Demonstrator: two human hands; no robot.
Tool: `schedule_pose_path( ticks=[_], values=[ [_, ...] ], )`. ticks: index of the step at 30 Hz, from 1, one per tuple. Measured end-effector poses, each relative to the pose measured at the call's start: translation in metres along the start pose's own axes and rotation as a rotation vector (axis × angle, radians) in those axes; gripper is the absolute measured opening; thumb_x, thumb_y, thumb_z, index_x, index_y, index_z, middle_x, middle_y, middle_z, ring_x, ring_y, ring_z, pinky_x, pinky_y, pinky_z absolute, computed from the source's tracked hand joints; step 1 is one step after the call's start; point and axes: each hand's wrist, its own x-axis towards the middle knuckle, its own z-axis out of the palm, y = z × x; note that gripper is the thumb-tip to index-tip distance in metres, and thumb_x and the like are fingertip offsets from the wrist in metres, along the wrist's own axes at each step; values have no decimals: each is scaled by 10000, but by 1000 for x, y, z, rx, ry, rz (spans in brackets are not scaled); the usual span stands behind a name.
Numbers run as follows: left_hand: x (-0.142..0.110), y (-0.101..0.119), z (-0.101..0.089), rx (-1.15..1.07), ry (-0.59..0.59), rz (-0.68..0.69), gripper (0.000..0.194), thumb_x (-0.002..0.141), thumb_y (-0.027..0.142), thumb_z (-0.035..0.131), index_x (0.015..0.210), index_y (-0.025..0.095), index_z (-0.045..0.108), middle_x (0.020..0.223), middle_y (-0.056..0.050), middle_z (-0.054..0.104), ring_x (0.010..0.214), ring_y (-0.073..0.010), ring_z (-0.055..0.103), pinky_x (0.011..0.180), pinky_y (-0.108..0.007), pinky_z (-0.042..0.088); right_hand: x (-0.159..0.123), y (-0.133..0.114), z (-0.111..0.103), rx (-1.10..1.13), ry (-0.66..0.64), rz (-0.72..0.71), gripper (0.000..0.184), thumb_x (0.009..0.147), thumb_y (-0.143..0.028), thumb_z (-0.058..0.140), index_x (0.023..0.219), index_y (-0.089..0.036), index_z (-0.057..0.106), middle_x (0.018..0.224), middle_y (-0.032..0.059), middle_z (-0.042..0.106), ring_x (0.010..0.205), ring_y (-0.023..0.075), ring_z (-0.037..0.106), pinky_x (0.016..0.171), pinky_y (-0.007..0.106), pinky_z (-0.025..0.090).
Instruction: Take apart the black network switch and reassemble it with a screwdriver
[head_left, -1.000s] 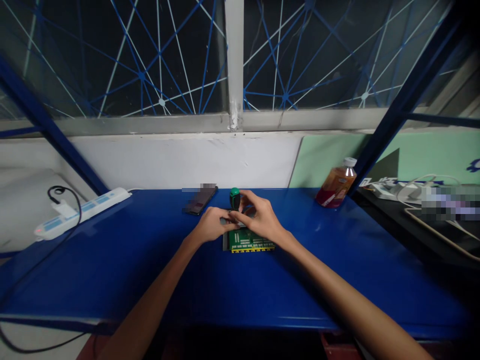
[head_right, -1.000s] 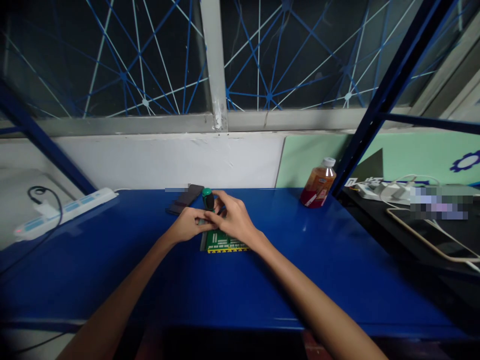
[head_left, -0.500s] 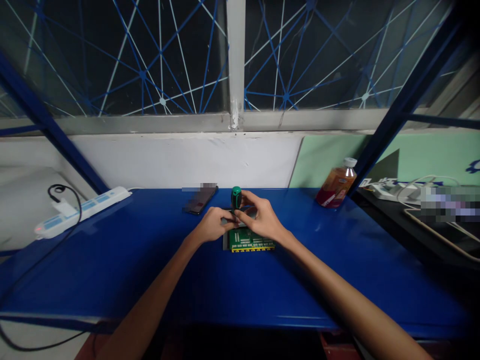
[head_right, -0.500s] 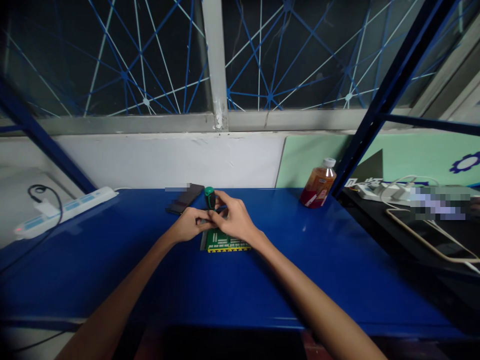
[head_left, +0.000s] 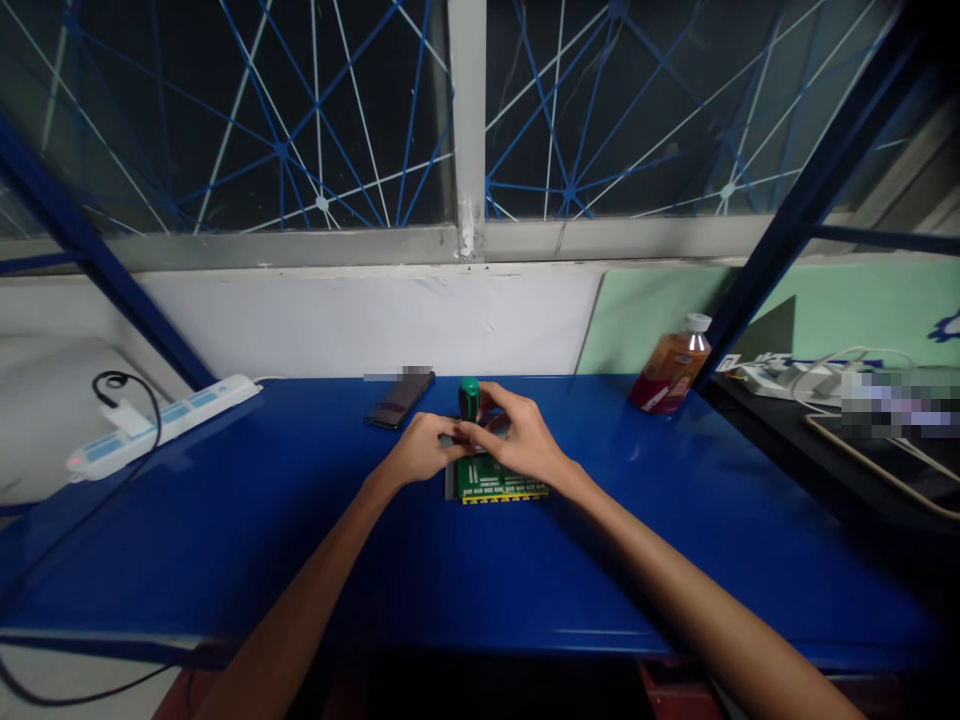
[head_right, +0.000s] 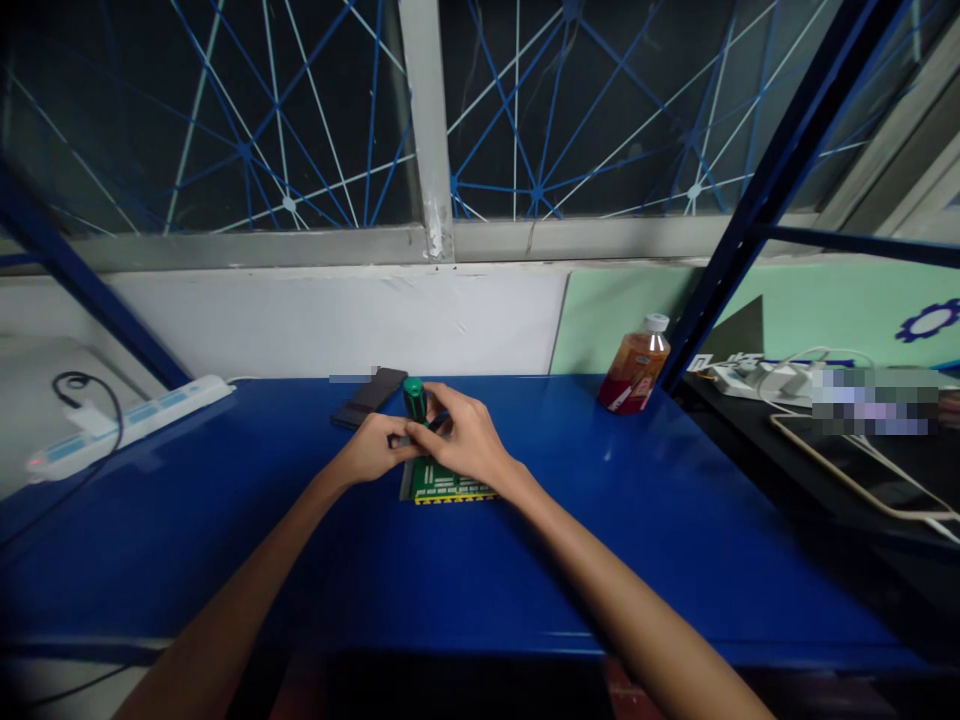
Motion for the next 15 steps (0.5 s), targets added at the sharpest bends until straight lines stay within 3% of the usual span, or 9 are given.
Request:
schedule_pose_path(
  ticks=[7, 15],
  values=[
    [0, -2, 0, 17, -36, -10, 158, 774, 237, 618, 758, 131, 735, 721, -27, 696, 616, -122, 540, 572, -229, 378, 0, 7, 1, 115, -39, 24, 468, 787, -216, 559, 1247, -166, 491, 938, 58, 661, 791, 174, 637, 645, 310, 542],
    [-1, -5, 1, 4, 1, -22, 192, 758, 318, 664, 768, 145, 746, 722, -19, 703, 620, -128, 562, 606, -236, 407, 0, 2, 1, -6, 1, 37, 466, 773, -348, 642, 1194, -181, 533, 824, 20, 625, 713, 163, 600, 661, 321, 520]
  ],
)
